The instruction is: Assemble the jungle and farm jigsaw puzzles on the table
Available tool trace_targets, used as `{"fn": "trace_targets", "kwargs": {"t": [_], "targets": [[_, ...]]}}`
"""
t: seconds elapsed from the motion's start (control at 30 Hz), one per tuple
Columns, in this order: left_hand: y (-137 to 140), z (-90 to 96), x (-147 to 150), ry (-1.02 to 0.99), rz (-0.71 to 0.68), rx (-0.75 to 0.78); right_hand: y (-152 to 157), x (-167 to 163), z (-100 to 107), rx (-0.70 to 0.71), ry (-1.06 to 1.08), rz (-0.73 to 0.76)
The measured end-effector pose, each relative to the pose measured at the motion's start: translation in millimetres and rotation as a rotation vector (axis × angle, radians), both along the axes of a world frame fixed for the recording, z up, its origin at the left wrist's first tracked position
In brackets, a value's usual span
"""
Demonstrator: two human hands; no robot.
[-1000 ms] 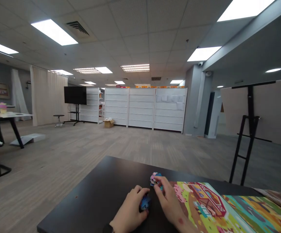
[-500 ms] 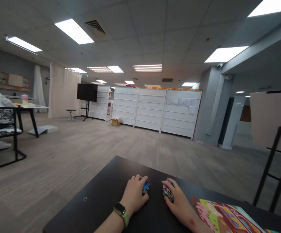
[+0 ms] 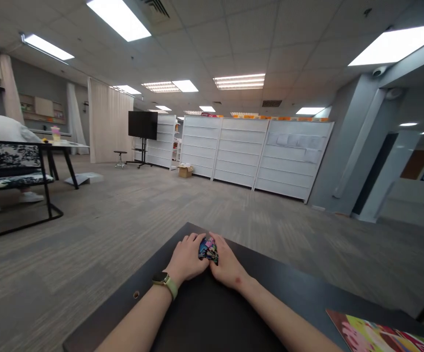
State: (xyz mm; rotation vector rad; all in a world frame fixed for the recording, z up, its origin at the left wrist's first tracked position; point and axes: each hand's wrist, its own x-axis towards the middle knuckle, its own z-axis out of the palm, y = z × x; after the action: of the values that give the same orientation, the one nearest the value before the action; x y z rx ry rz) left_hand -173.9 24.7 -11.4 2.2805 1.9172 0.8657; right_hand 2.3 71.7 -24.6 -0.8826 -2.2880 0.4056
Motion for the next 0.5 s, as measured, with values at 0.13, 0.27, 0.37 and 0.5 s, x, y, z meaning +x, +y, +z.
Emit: {"fn": "trace_targets", "kwargs": {"t": [0.13,0.27,0.37,0.5], "targets": [[0,0.2,-2,-0.055,-0.010,0.038,0,-9,2,0.024,0.024,0.020],[3,-4.8,-6,-0.096,-0.018,0.095,-13,-1,10,0.058,0.044,-0.023],[5,-6.3,-7,-0.105,-0.015,0.170,-38,33,15,0.084,0.038,-0.068],[2,1.4,-7,-0.126,0.016,0.329,-86,146,19,0.126,-0.156,-0.241]]}}
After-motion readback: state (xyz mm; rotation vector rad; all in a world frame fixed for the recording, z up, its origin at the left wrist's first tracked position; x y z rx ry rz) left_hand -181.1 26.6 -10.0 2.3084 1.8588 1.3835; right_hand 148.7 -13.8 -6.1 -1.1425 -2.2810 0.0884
